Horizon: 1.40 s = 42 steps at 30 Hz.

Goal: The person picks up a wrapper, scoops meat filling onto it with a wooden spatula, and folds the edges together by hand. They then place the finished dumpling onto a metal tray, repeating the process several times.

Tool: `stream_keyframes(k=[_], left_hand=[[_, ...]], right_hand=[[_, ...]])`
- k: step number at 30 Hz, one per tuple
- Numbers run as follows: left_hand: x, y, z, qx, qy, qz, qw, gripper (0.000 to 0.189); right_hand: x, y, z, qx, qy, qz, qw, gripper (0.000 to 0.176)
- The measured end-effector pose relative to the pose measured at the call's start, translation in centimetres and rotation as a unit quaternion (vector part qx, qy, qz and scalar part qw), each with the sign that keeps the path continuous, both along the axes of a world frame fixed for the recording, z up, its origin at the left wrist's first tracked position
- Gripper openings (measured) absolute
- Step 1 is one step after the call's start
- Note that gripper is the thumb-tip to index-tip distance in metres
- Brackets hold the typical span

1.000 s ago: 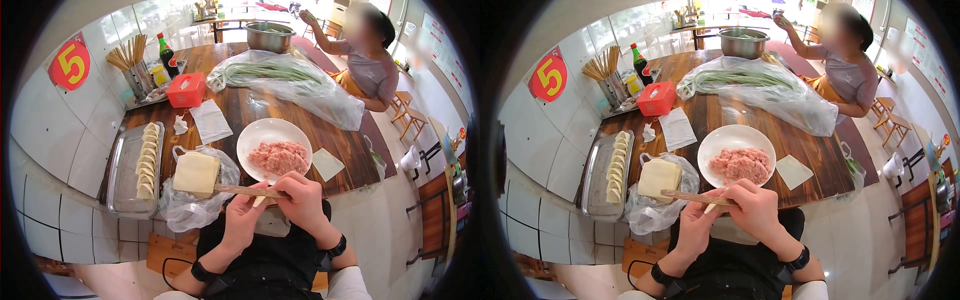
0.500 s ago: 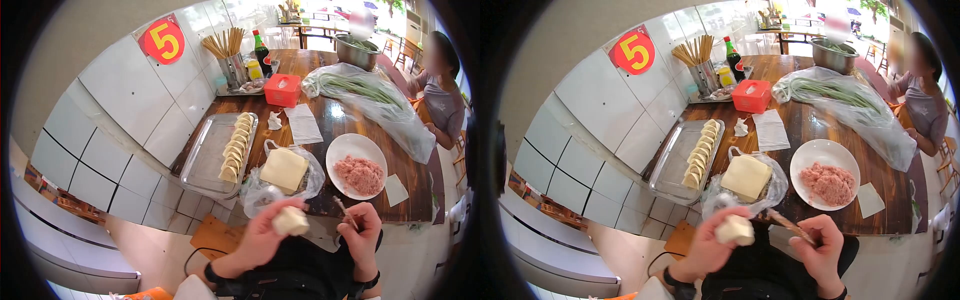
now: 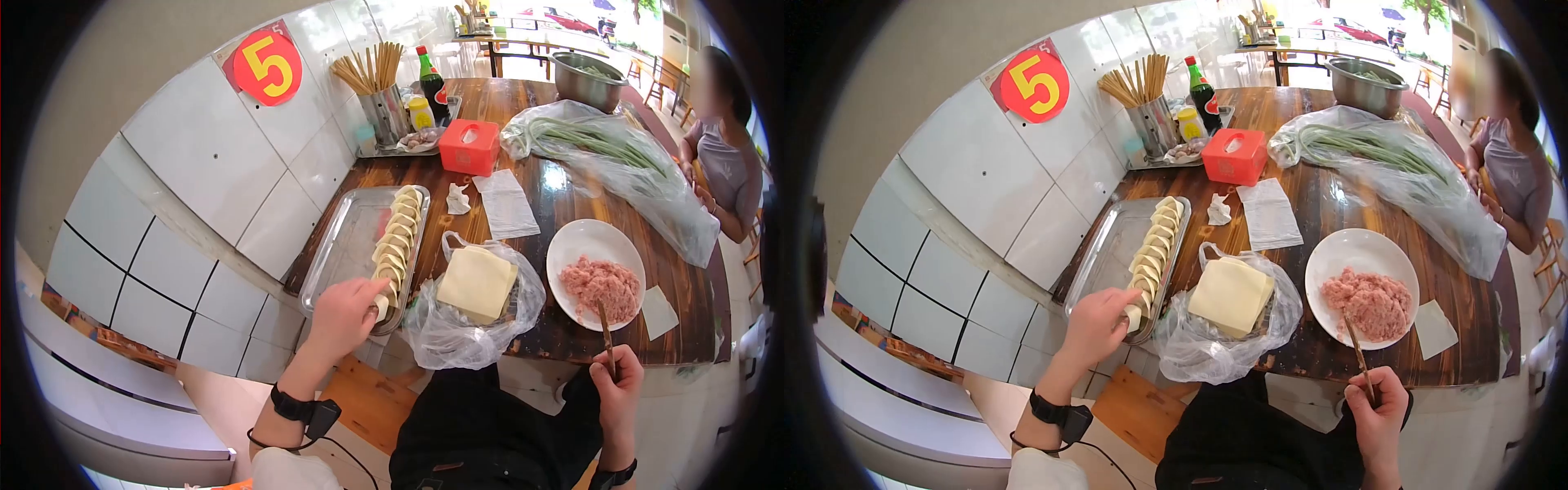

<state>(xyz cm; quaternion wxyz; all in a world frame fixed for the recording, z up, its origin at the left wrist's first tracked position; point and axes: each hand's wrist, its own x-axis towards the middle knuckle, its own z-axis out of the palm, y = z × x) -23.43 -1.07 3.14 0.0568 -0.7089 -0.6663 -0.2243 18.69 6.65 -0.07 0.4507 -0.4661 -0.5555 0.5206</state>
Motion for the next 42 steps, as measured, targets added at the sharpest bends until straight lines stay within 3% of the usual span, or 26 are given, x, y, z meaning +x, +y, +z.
stream_keyframes(k=[1,8,11,17,20,22,24,26,31,33,34,36,40,42], left_hand=[[-0.2,0.2,-0.2,0.001,0.043,-0.007,0.999,0.054],[0.6,0.3,-0.2,-0.038,0.043,0.071,0.996,0.068],[0.3,0.4,-0.5,0.011,0.027,0.053,0.998,0.073],[2.9,-0.3,1.8,0.073,-0.016,0.106,0.992,0.054],[6.2,1.0,2.2,0.166,-0.126,0.076,0.975,0.04],[8.0,3.6,2.5,0.15,-0.087,-0.043,0.984,0.033],[9.8,5.9,1.7,0.1,-0.128,-0.075,0.984,0.03],[10.6,8.3,0.1,0.009,-0.083,-0.122,0.989,0.027],[11.4,8.8,-0.8,-0.047,-0.1,-0.093,0.989,0.021],[11.6,8.8,-0.9,-0.053,-0.099,-0.094,0.989,0.021],[11.9,8.6,-0.4,-0.053,-0.099,-0.098,0.989,0.021],[12.3,8.2,0.7,-0.041,-0.073,-0.111,0.99,0.021],[11.7,8.4,0.6,-0.083,-0.07,-0.107,0.988,0.022],[11.3,8.7,0.5,-0.14,-0.147,-0.077,0.976,0.021]], right_hand=[[-0.1,0.1,-0.1,0.0,0.003,-0.001,1.0,0.01],[-0.7,0.3,0.0,0.006,-0.019,0.026,0.999,0.009],[-0.9,0.5,0.0,0.011,-0.006,0.03,0.999,0.009],[0.9,1.0,0.3,0.042,-0.044,0.007,0.998,0.005],[2.6,2.0,-0.1,0.071,-0.052,0.002,0.996,0.008],[2.4,1.9,0.8,0.087,-0.078,-0.013,0.993,0.011],[2.8,1.7,1.9,0.12,-0.143,-0.031,0.982,0.017],[2.8,1.4,2.5,0.143,-0.163,-0.051,0.975,0.018],[4.7,1.3,3.1,0.191,-0.236,-0.102,0.947,0.007],[5.5,1.9,3.8,0.281,-0.348,-0.099,0.889,0.007],[5.8,2.2,4.0,0.279,-0.358,-0.11,0.884,0.007],[5.9,2.9,4.3,0.361,-0.45,-0.08,0.813,0.01],[4.3,4.3,4.7,0.415,-0.501,-0.085,0.755,0.018],[3.6,4.8,4.4,0.434,-0.502,-0.089,0.743,0.018]])
